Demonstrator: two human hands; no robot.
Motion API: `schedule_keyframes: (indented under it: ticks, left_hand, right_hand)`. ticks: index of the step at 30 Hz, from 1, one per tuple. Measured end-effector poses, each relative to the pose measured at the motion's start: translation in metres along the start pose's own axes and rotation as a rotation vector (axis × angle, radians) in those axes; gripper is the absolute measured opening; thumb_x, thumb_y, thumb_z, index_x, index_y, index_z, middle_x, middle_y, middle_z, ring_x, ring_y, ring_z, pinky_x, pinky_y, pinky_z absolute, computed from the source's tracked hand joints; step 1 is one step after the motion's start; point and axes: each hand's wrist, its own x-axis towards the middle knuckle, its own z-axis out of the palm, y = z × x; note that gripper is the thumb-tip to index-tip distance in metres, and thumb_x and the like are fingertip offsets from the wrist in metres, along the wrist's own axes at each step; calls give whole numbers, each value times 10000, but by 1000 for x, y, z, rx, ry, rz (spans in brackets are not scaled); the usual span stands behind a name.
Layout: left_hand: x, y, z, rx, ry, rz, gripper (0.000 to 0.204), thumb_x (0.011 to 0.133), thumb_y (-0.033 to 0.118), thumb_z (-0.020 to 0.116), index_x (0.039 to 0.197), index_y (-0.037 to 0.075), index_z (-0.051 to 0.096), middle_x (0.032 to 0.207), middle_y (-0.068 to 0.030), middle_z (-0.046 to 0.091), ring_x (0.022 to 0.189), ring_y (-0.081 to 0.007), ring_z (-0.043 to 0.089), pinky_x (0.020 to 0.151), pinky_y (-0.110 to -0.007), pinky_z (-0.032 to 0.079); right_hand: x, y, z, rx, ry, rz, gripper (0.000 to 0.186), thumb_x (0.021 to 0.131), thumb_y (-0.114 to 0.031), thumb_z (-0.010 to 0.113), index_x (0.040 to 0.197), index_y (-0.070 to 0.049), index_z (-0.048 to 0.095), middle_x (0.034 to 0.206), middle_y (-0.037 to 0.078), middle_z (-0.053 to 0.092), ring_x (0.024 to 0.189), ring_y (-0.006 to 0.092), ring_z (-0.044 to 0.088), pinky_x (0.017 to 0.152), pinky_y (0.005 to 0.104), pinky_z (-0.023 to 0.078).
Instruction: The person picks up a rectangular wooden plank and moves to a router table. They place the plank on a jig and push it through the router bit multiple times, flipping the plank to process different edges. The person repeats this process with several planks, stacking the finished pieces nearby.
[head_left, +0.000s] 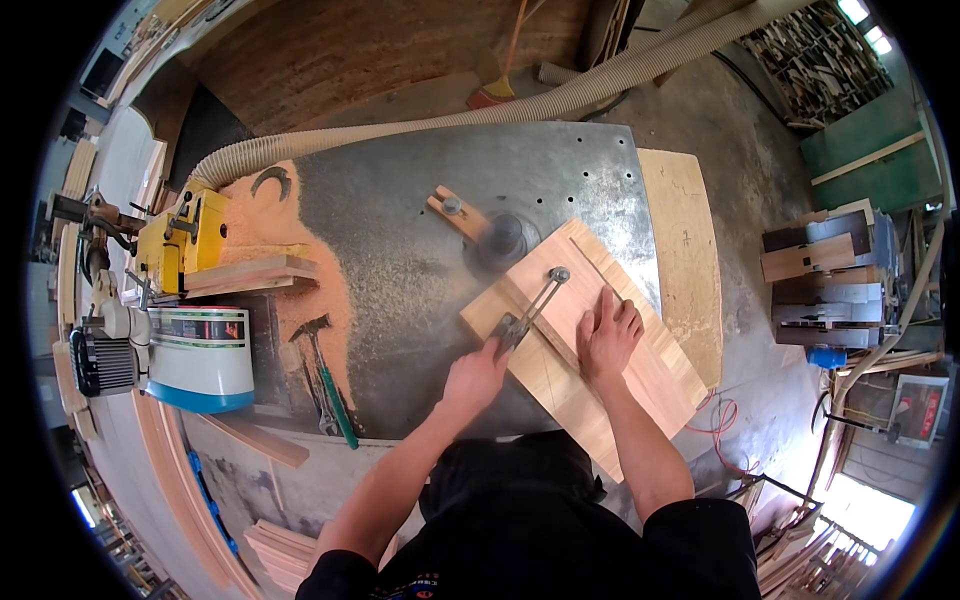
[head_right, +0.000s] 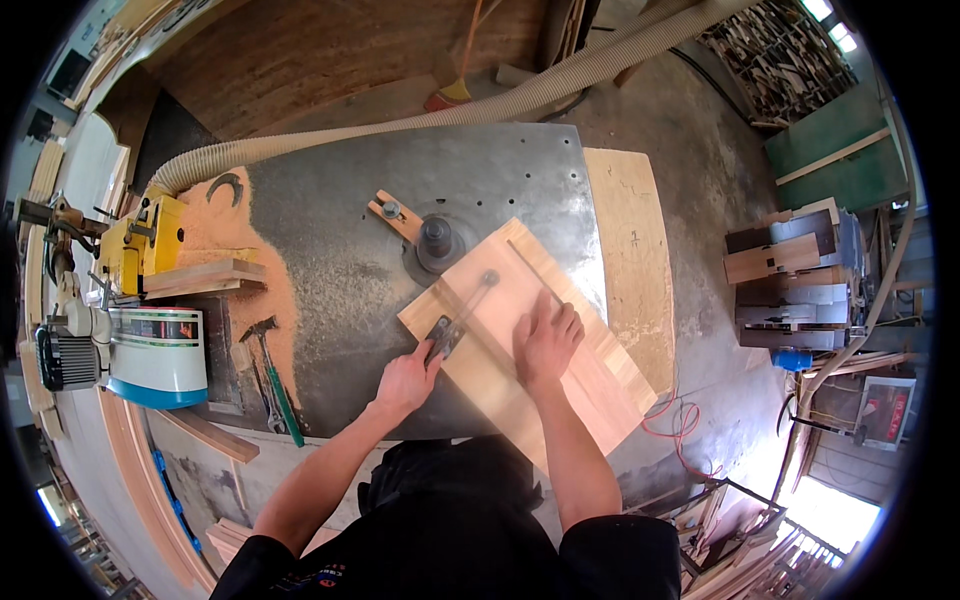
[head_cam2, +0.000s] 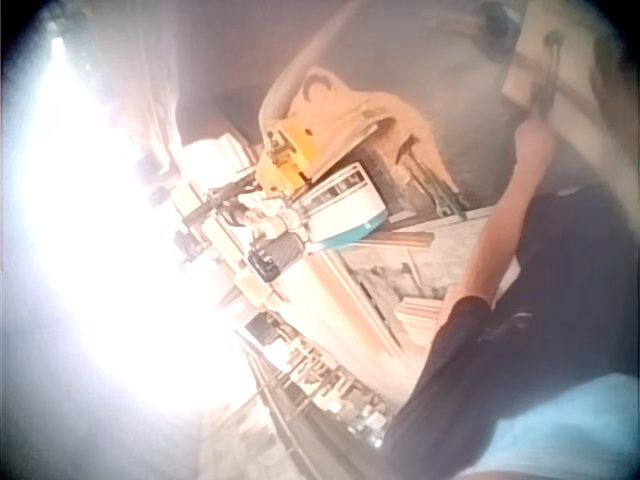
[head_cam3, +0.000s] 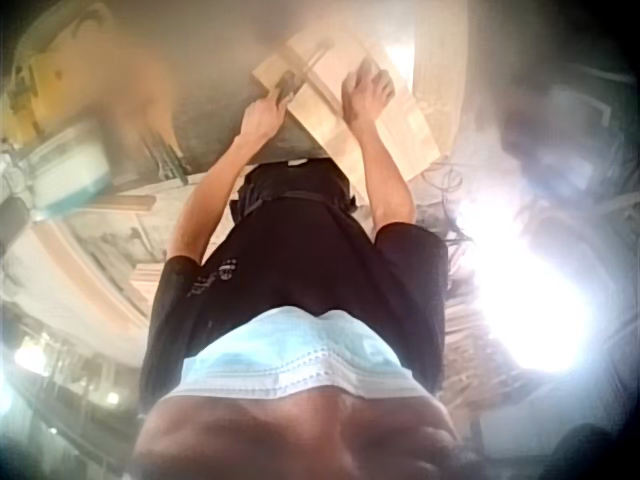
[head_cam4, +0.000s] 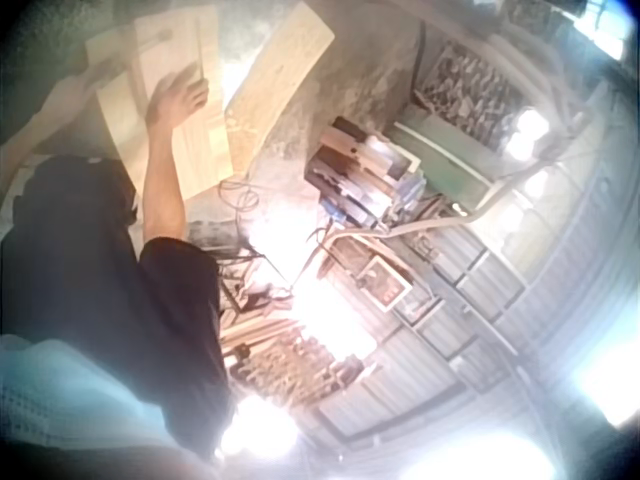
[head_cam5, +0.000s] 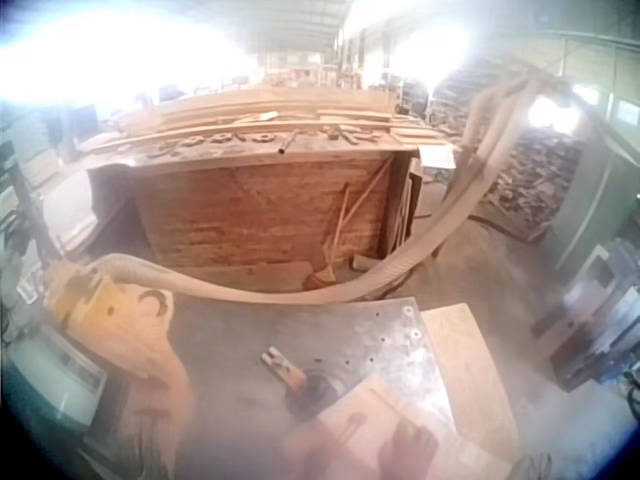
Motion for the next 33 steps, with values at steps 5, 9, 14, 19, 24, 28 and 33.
schedule_keyframes:
  ticks: [5, 9, 14, 19, 24, 28, 33]
  left_hand:
    - [4, 2, 0, -2, 5, -2, 399, 1057, 372, 509, 1280, 45, 566, 878, -280, 715, 855, -491, 686, 793, -588, 541]
    - [7, 4, 0, 16, -7, -3, 389, 1056, 376, 506, 1255, 47, 563, 887, -265, 721, 859, -485, 689, 799, -585, 544]
    - [9, 5, -1, 18, -13, -3, 390, 1059, 377, 504, 1254, 46, 569, 881, -268, 719, 862, -487, 686, 802, -582, 539]
    - [12, 6, 0, 16, -11, -7, 400, 1058, 369, 510, 1278, 42, 578, 879, -283, 715, 863, -493, 678, 805, -584, 531]
    - [14, 7, 0, 23, 2, 5, 405, 1058, 376, 508, 1270, 42, 589, 891, -283, 719, 870, -490, 682, 811, -582, 534]
    - [16, 10, -2, 40, 6, 1, 421, 1057, 392, 506, 1276, 42, 589, 902, -276, 723, 877, -488, 685, 816, -577, 538]
    - [21, 12, 0, 60, -22, -18, 415, 1060, 402, 498, 1276, 58, 585, 932, -267, 726, 901, -478, 689, 834, -572, 542]
  right_hand:
    - [2, 2, 1, -7, 6, 9, 594, 936, -291, 628, 1497, -149, 494, 1354, 255, 485, 1282, 421, 443, 1132, 555, 304]
    - [3, 4, 3, -12, -6, 31, 589, 944, -291, 619, 1502, -152, 492, 1363, 252, 482, 1292, 423, 434, 1140, 555, 296]
    - [4, 3, 0, -6, -18, 46, 590, 945, -295, 619, 1507, -161, 495, 1368, 239, 485, 1293, 416, 436, 1135, 546, 303]
    - [4, 9, 7, -28, 19, 32, 603, 945, -320, 612, 1520, -183, 497, 1369, 219, 493, 1290, 399, 445, 1122, 534, 318]
    - [4, 13, 9, -28, -6, 52, 604, 955, -336, 592, 1531, -190, 486, 1378, 220, 490, 1299, 398, 440, 1126, 535, 310]
    - [6, 12, 7, -23, 0, 59, 599, 959, -337, 586, 1532, -195, 484, 1374, 218, 493, 1301, 397, 439, 1127, 535, 309]
    - [9, 13, 4, -14, 33, 38, 573, 940, -317, 619, 1480, -150, 522, 1330, 241, 514, 1252, 420, 466, 1105, 554, 325]
